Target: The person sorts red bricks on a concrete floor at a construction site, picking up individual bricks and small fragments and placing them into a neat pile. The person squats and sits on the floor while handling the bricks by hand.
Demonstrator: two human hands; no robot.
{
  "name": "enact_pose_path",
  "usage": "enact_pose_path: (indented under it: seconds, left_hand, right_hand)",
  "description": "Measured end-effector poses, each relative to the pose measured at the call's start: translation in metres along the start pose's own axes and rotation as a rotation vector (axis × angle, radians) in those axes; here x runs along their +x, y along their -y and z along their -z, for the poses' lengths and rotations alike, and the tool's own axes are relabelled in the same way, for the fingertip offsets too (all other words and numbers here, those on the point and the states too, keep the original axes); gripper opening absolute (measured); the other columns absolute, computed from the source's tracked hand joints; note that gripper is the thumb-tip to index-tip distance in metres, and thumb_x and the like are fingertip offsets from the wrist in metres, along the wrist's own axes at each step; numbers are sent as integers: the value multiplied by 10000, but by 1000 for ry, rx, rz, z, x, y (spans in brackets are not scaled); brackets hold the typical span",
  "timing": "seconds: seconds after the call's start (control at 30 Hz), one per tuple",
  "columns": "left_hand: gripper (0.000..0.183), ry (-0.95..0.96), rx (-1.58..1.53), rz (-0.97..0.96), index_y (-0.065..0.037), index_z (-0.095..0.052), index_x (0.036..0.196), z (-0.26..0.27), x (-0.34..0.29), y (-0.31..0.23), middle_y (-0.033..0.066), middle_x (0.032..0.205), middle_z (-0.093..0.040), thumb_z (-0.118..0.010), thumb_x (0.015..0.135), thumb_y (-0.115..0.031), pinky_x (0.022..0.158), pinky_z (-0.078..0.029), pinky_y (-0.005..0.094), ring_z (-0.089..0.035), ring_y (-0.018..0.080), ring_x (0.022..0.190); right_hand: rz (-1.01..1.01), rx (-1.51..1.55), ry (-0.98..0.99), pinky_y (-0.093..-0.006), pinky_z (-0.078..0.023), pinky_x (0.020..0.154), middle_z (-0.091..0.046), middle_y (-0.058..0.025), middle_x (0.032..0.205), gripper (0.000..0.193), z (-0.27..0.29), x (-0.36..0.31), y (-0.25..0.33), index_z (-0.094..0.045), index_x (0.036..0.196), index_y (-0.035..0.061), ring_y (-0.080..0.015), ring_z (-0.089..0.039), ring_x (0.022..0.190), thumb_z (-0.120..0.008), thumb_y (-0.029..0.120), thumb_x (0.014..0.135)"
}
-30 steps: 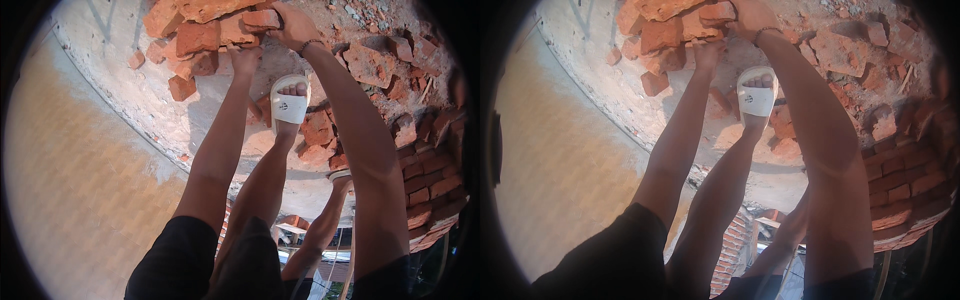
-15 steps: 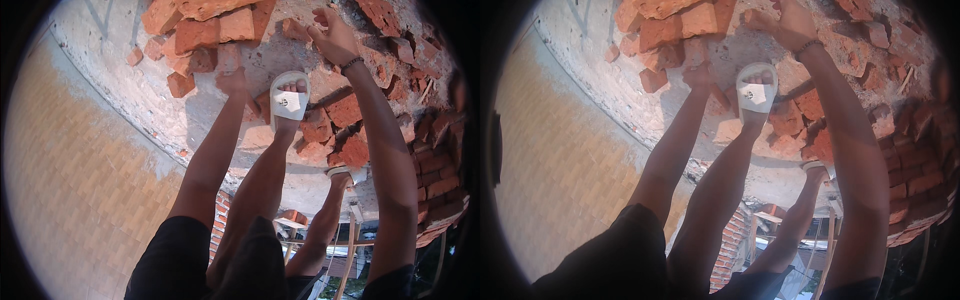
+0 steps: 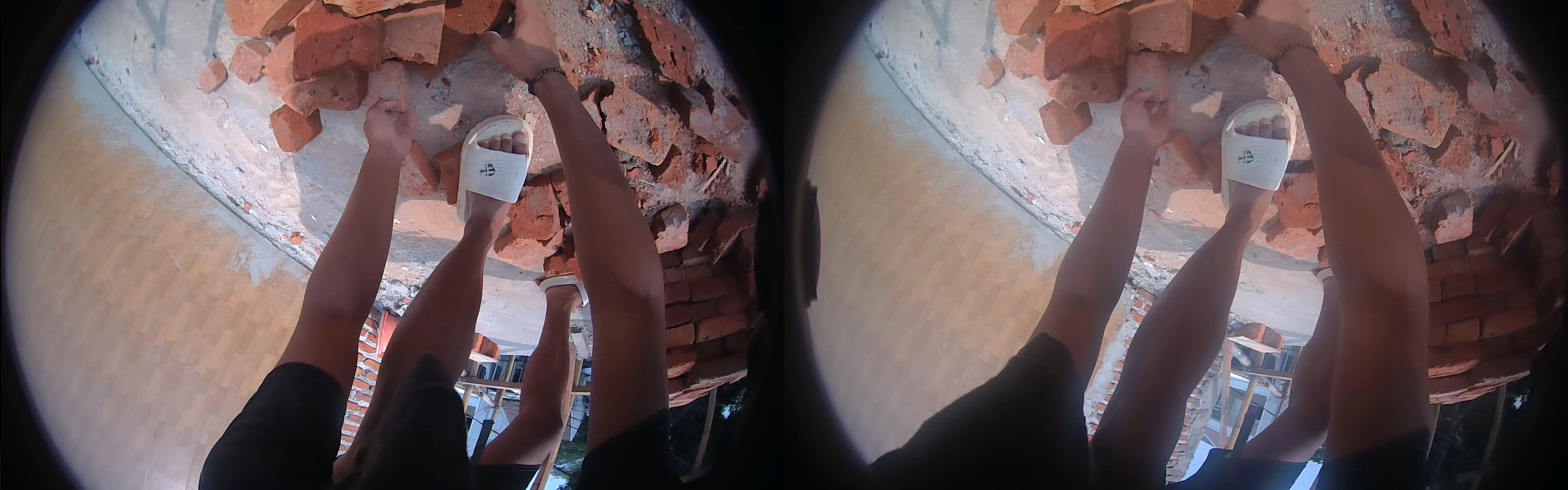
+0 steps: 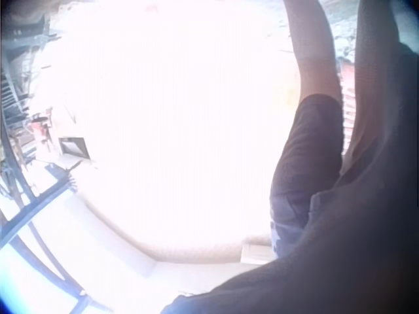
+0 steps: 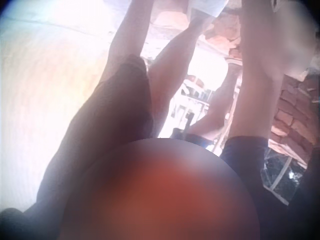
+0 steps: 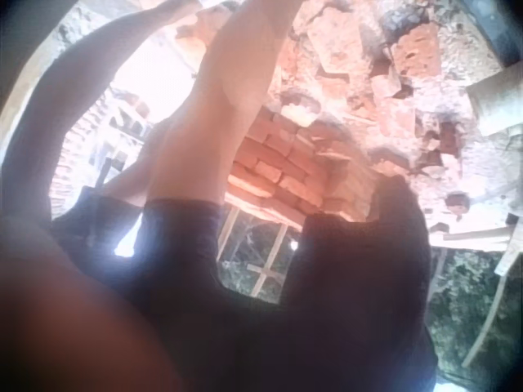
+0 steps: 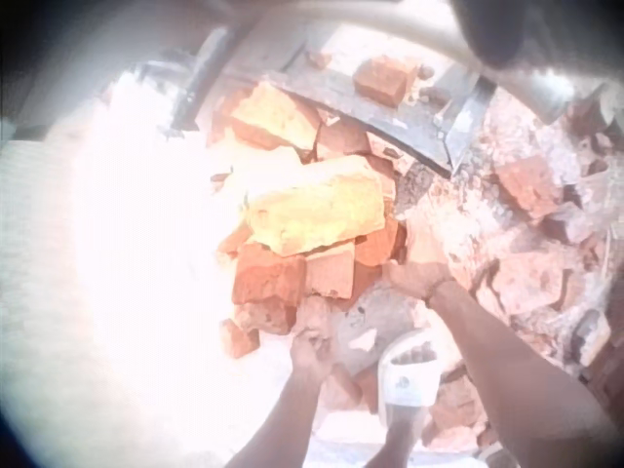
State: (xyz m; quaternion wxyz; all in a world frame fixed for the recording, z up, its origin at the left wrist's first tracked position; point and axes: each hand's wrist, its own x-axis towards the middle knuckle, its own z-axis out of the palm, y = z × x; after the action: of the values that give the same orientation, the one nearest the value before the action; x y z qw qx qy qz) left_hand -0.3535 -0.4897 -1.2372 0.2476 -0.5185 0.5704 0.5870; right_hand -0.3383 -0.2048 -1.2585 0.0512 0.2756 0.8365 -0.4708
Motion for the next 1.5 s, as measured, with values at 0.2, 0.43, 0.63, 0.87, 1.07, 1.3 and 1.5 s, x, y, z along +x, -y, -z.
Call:
enact_pose_path:
  seconds: [0.2, 0.43, 0.63, 0.87, 1.07, 1.3, 1.5]
  left_hand:
    - [408, -40, -103, -14, -159, -546, 1306, -5, 9, -1, 66, 1283, -557, -559, 967, -386, 950, -414, 396, -542, 223, 1129]
    - [493, -105, -210, -12, -152, -550, 1391, 2, 27, 4, 69, 1371, -538, -588, 968, -403, 1035, -375, 402, -529, 195, 1162]
    - [466, -250, 228, -543, -52, -511, 1451, 69, 55, -32, 82, 1434, -540, -533, 986, -48, 1060, -429, 338, -550, 199, 1231]
    - [533, 67, 129, -587, 6, -497, 1470, 97, 87, -52, 129, 1450, -592, -506, 943, 82, 1109, -429, 308, -558, 247, 1351]
    - [437, -61, 738, -827, 46, -552, 1363, 98, 33, 14, 170, 1388, -616, -530, 928, 84, 1094, -480, 338, -613, 270, 1289]
    - [402, 263, 748, -405, -14, -667, 1248, 92, -19, 90, 188, 1244, -678, -737, 866, -119, 1016, -530, 427, -644, 314, 1210]
    - [450, 273, 1219, -548, -89, -700, 1308, 72, -40, 103, 237, 1324, -669, -736, 908, -293, 1112, -470, 484, -571, 405, 1332]
  right_hand:
    - [-68, -197, 235, -496, -443, 1080, -651, -167, 1354, 644, 25, -113, -33, -630, 1351, 54, -354, -577, 1278, -767, 345, 794]
    - [122, -96, 43, -516, -390, 1191, -506, -209, 1515, 975, 4, -84, -42, -426, 1556, 91, -382, -479, 1422, -901, 331, 739]
    - [348, -619, 148, -517, -292, 1263, -326, -196, 1665, 1319, 4, -48, -13, -170, 1686, 141, -414, -326, 1536, -966, 341, 653]
    - [302, -633, 308, -520, -346, 1220, -435, -184, 1574, 1192, 8, -30, -11, -300, 1628, 66, -387, -415, 1464, -935, 331, 655]
    - [272, -957, 442, -531, -411, 1152, -492, -161, 1492, 1155, 47, -34, 47, -376, 1567, 42, -373, -462, 1410, -902, 446, 621]
    - [-89, -982, 549, -535, -462, 1094, -535, -173, 1421, 1030, 140, -74, 70, -465, 1441, -29, -382, -490, 1366, -909, 435, 636]
    - [-416, -720, 397, -488, -411, 1162, -489, -288, 1460, 1087, 284, -181, 23, -429, 1452, -129, -449, -473, 1374, -877, 489, 677]
